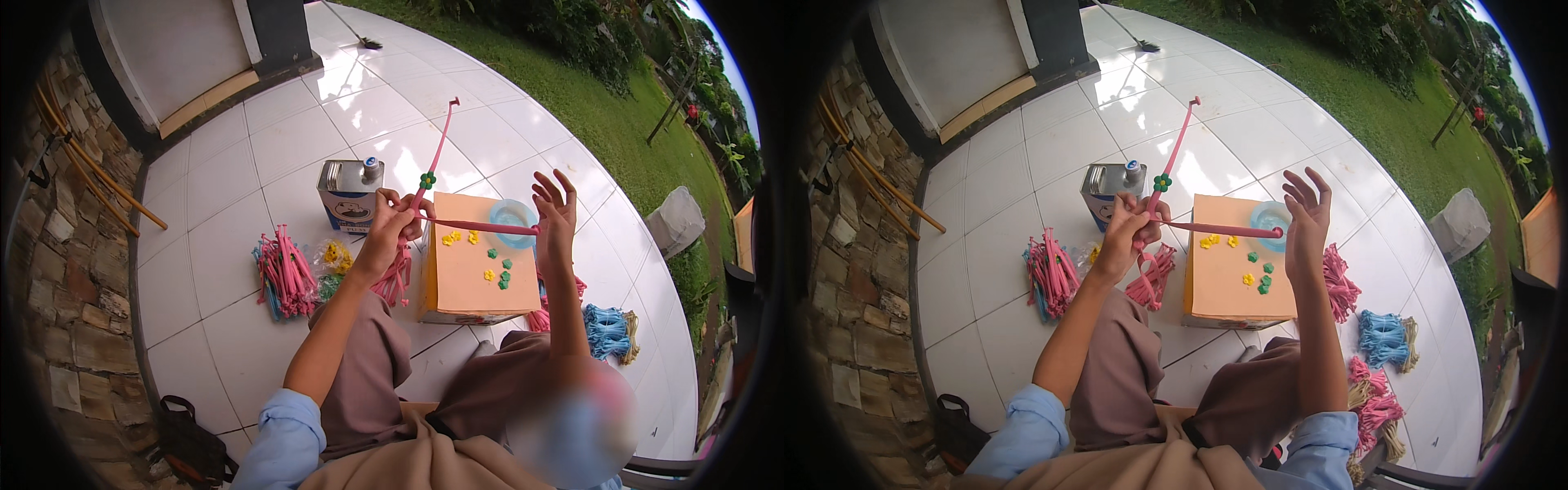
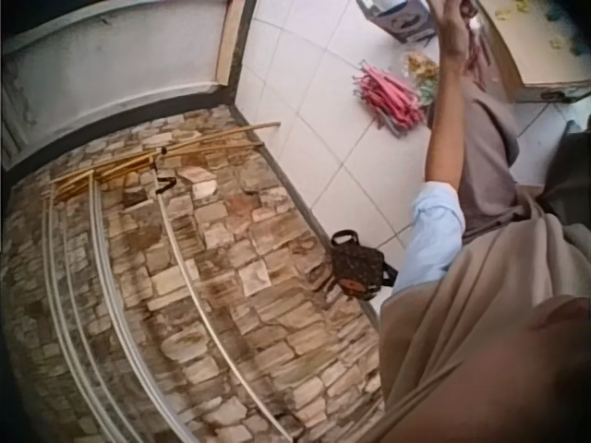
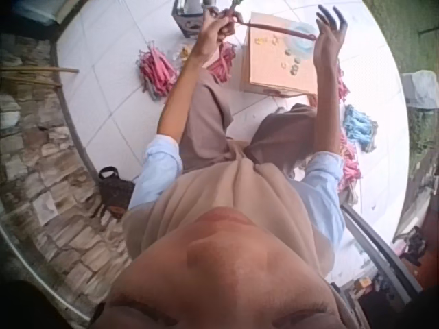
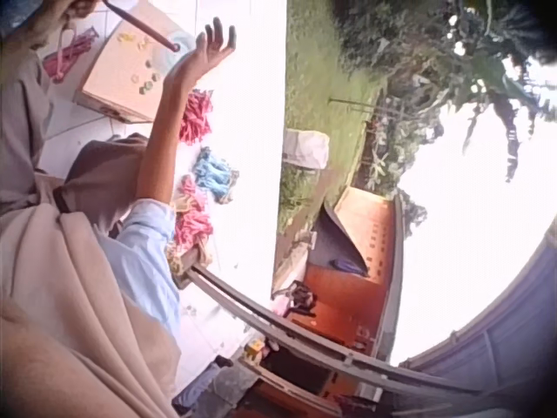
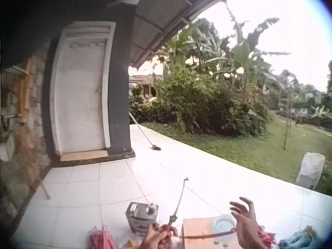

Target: The person joins small green flower-like components onto pink plastic straps and organizes them into bundles on the floor.

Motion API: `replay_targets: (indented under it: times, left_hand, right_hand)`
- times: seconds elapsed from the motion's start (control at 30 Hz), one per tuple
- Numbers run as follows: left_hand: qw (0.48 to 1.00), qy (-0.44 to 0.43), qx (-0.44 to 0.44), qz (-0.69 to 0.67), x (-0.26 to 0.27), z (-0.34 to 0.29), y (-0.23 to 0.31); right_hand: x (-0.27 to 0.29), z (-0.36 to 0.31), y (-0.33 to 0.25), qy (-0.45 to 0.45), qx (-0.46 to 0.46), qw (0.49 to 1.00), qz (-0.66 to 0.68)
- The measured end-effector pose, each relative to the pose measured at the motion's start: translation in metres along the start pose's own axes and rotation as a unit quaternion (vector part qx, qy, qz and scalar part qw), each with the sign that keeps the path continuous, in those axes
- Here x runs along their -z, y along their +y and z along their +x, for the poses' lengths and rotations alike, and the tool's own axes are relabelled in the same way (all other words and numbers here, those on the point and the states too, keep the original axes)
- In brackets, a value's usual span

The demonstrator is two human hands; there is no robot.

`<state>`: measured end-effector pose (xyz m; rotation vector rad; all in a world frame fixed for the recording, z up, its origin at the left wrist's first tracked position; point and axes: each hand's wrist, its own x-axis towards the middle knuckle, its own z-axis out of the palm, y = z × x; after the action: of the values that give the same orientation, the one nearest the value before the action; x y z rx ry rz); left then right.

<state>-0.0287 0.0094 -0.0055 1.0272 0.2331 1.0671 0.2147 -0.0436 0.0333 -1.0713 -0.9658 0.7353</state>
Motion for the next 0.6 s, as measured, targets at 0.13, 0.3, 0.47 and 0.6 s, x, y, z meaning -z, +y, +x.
replay_targets:
  times: [0.13,0.3,0.47,0.6]
  left_hand:
    - [0.988,0.084,-0.074,-0.109,-0.018,0.003,-0.002]
    - [0.968,0.172,-0.11,-0.144,-0.006,0.019,-0.011]
    - [0.824,0.226,-0.074,0.515,0.02,0.011,-0.006]
    - [0.534,-0.029,-0.287,0.795,-0.003,-0.002,0.002]
  right_hand:
    - [-0.029,-0.028,0.051,-0.298,-0.208,0.931,0.038]
    - [-0.087,-0.052,0.061,-0.39,-0.163,0.906,0.01]
    - [-0.087,-0.044,0.065,-0.325,-0.121,0.938,-0.029]
    - [-0.073,-0.035,0.054,-0.314,-0.158,0.934,-0.063]
